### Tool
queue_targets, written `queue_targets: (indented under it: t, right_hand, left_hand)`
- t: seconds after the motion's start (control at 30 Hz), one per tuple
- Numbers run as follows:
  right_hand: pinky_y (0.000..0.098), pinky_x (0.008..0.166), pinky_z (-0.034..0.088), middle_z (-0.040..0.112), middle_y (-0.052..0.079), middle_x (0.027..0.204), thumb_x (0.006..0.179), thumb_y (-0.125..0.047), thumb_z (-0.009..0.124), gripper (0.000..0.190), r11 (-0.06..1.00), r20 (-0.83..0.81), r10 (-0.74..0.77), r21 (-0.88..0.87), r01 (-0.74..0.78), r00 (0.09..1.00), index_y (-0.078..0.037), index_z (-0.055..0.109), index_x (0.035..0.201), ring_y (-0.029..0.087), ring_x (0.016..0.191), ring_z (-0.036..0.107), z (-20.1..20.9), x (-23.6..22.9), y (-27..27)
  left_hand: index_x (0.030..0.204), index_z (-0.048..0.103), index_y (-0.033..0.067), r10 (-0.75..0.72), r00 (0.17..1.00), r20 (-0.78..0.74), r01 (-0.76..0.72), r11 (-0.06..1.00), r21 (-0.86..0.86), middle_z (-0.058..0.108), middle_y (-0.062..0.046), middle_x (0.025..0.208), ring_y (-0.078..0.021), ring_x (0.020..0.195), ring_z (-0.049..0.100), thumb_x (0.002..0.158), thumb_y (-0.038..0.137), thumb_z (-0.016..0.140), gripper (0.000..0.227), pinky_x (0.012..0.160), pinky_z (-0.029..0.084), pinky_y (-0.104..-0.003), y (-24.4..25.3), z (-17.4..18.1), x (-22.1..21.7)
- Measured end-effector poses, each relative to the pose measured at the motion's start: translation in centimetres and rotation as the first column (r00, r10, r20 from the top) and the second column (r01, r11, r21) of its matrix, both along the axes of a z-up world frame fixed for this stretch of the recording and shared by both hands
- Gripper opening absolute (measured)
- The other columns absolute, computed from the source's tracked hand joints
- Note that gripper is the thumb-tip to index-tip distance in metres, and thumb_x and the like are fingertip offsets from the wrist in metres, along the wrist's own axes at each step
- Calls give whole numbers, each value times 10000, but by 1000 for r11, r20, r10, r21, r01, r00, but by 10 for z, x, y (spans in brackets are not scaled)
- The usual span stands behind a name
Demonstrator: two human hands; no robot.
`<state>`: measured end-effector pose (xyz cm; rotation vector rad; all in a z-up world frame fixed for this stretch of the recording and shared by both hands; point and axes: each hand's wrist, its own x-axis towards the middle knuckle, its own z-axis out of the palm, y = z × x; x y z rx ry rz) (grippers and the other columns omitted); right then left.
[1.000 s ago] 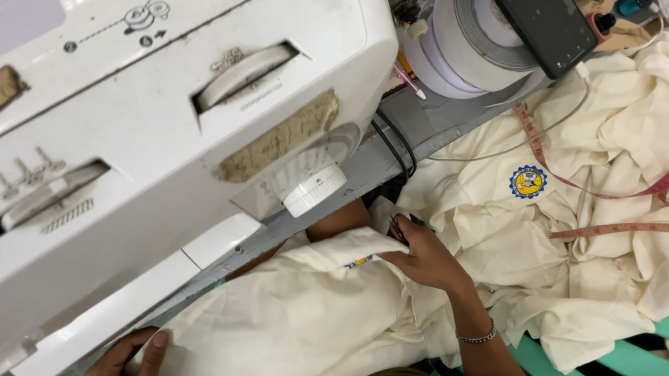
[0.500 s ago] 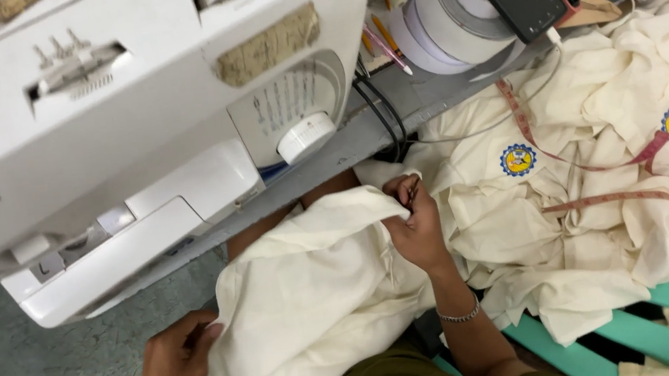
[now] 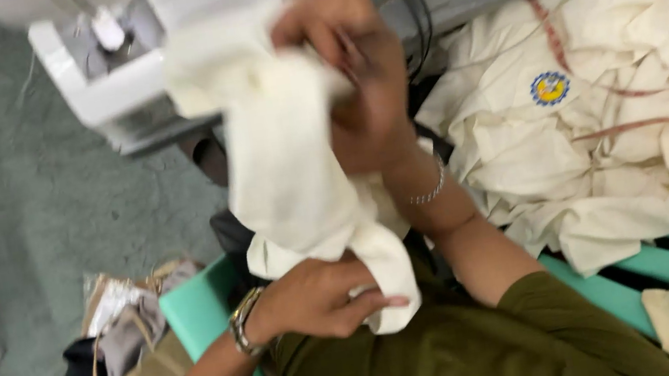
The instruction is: Trimming loose threads from white fabric garments using thread snips at a sewing station.
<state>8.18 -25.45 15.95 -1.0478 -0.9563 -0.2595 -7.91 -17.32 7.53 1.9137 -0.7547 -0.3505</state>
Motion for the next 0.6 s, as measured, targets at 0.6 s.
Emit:
queue_targets:
  t: [0.6]
  right_hand:
    - [222, 722, 346, 402, -53, 878, 994, -55, 714, 399, 836, -426, 87, -461, -299, 900, -141, 326, 962, 56, 793, 452, -142, -85, -80]
  left_hand:
    - [1138, 626, 19, 578, 715, -393, -661, 375, -650, 762, -107, 921, -81, 800, 710, 870, -6, 840, 344, 698, 623, -226, 10, -67, 9]
